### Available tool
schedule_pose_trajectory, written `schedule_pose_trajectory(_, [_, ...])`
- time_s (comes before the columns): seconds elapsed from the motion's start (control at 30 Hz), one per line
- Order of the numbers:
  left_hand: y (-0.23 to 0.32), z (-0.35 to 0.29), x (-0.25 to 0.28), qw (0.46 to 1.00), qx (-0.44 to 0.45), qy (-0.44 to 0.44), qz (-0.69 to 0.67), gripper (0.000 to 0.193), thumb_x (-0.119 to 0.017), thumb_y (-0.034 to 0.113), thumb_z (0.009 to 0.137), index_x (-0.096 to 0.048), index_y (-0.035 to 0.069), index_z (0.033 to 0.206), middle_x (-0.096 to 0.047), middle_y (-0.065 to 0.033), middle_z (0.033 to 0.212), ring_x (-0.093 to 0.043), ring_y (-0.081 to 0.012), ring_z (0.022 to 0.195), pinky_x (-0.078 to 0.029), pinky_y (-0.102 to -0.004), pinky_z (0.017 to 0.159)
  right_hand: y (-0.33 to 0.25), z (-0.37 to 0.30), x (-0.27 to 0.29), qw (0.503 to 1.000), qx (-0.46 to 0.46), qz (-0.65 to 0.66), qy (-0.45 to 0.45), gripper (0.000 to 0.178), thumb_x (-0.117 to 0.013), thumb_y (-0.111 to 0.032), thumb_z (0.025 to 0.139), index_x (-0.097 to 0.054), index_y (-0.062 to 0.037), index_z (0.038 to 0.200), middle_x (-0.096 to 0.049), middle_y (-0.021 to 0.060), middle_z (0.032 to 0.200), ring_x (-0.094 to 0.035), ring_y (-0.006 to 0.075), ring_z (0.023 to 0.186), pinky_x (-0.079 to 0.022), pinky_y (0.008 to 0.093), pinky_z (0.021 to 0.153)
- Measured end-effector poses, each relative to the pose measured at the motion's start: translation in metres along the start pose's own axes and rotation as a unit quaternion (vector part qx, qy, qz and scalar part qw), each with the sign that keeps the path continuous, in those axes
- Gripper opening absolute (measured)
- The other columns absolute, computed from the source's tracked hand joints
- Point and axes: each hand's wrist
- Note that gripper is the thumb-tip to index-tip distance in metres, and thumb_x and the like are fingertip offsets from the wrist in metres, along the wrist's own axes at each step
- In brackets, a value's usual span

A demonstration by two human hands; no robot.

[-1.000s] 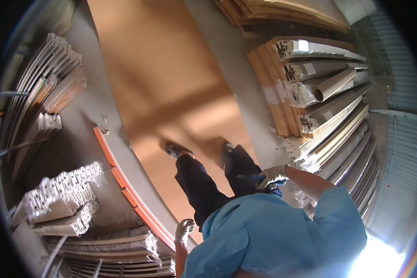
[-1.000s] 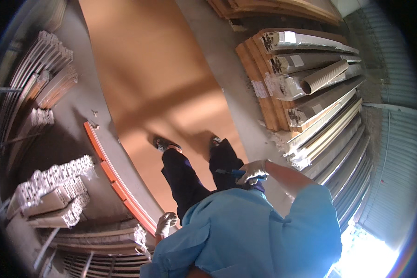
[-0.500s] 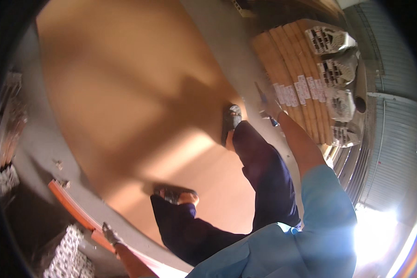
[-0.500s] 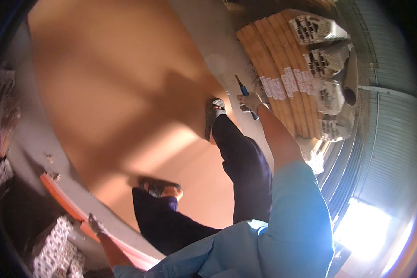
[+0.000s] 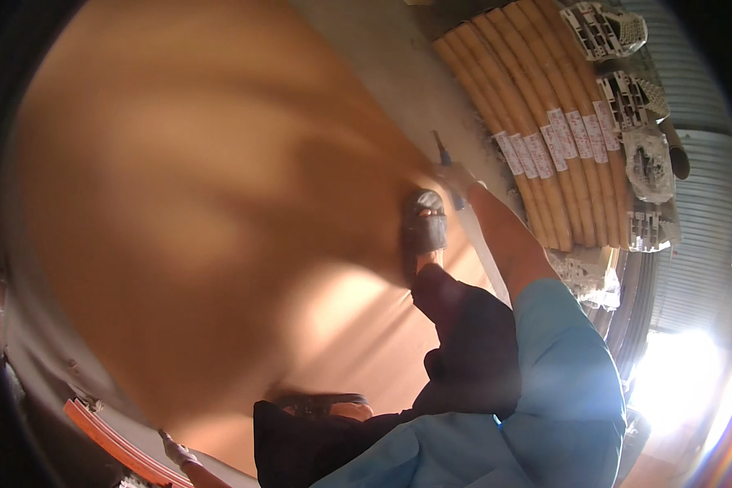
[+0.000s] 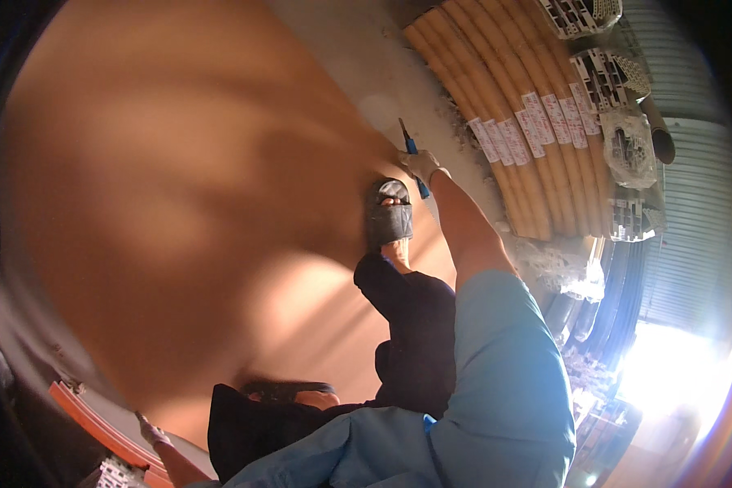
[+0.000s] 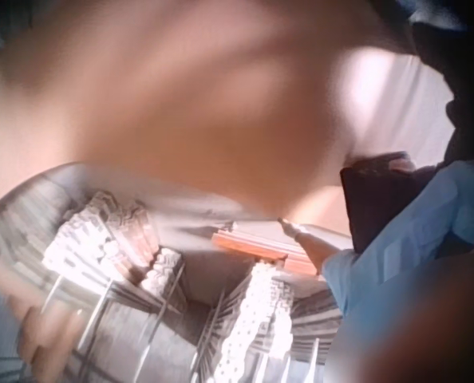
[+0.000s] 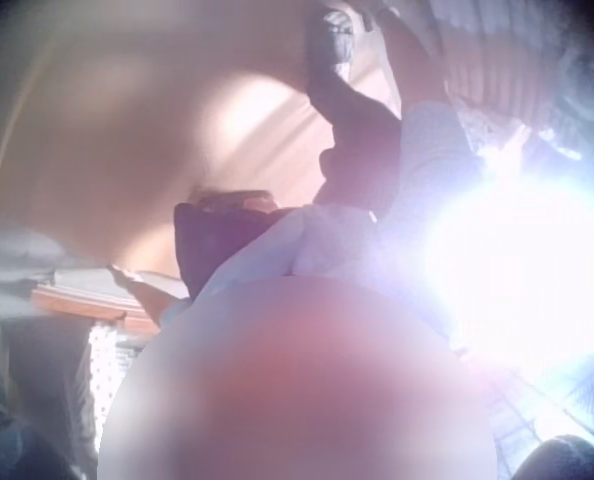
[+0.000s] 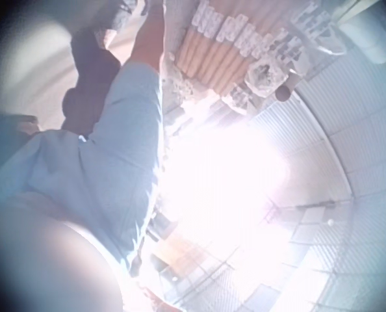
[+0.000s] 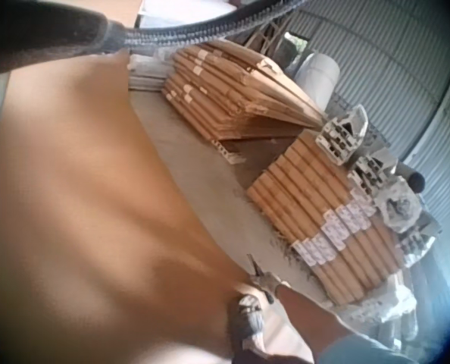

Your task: The person uses a utility knife to cut a large sheet of brown cardboard on the floor. They repeatedly position the sheet, score it, and tear it into smaller pieces, then stack the cut pieces.

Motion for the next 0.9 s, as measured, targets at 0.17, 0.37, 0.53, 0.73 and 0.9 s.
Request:
schedule_pose_trajectory(0.17, [0.000, 0.008, 0.006, 0.997, -0.069, 0.036, -0.002, 0.063, -0.044, 0.052, 0.093, -0.041, 0.013, 0.143, -0.045, -0.0103, 0.144, -0.042, -0.0316, 0.132, -0.026, -0.0503, 0.111, 0.020, 0.018, -0.003, 0.996, 0.019, -0.071, 0.043, 0.034, -0.065, -0.038, 0.087, -0.065, -0.0051, 0.081, -0.056, 0.0031, 0.062, -0.054, 0.0165, 0.056, -0.042, 0.0339, 0.054])
schedule_pose_trajectory(0.37, [0.005, 0.002, 0.001, 0.991, -0.118, 0.046, 0.040, 0.064, -0.059, 0.043, 0.090, -0.044, 0.006, 0.140, -0.047, -0.0148, 0.140, -0.046, -0.0301, 0.127, -0.031, -0.0451, 0.109, 0.024, 0.024, -0.010, 0.985, 0.143, 0.094, -0.020, 0.035, -0.060, -0.042, 0.089, -0.063, -0.0073, 0.088, -0.059, 0.0041, 0.072, -0.056, 0.0150, 0.066, -0.044, 0.0327, 0.063])
schedule_pose_trajectory(0.53, [0.012, -0.012, -0.002, 0.980, -0.137, 0.078, 0.124, 0.067, -0.060, 0.047, 0.088, -0.046, 0.004, 0.137, -0.048, -0.0157, 0.140, -0.047, -0.0299, 0.126, -0.034, -0.0427, 0.107, 0.004, 0.012, 0.001, 0.998, 0.021, -0.056, -0.036, 0.038, -0.062, -0.044, 0.087, -0.062, -0.0066, 0.087, -0.059, 0.0045, 0.074, -0.056, 0.0147, 0.068, -0.044, 0.0338, 0.064])
schedule_pose_trajectory(0.73, [0.011, -0.017, -0.005, 0.983, -0.137, 0.081, 0.094, 0.063, -0.059, 0.045, 0.089, -0.048, 0.004, 0.136, -0.049, -0.0151, 0.139, -0.048, -0.0308, 0.125, -0.035, -0.0420, 0.106, -0.001, 0.020, 0.001, 0.986, -0.011, -0.166, 0.007, 0.046, -0.069, -0.048, 0.080, -0.066, -0.0024, 0.085, -0.063, 0.0081, 0.080, -0.059, 0.0187, 0.071, -0.045, 0.0373, 0.065])
schedule_pose_trajectory(0.9, [0.009, -0.009, -0.005, 0.980, -0.130, 0.089, 0.121, 0.059, -0.059, 0.043, 0.090, -0.049, 0.006, 0.136, -0.051, -0.0149, 0.137, -0.050, -0.0302, 0.123, -0.038, -0.0410, 0.104, 0.007, 0.035, -0.002, 0.967, -0.038, -0.249, 0.040, 0.053, -0.069, -0.050, 0.078, -0.066, 0.0012, 0.092, -0.067, 0.0173, 0.092, -0.065, 0.0293, 0.086, -0.048, 0.0414, 0.076])
Point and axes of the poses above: each hand's wrist, its own z-axis towards the middle knuckle, its own x-axis out of the back of the hand, y = z × x
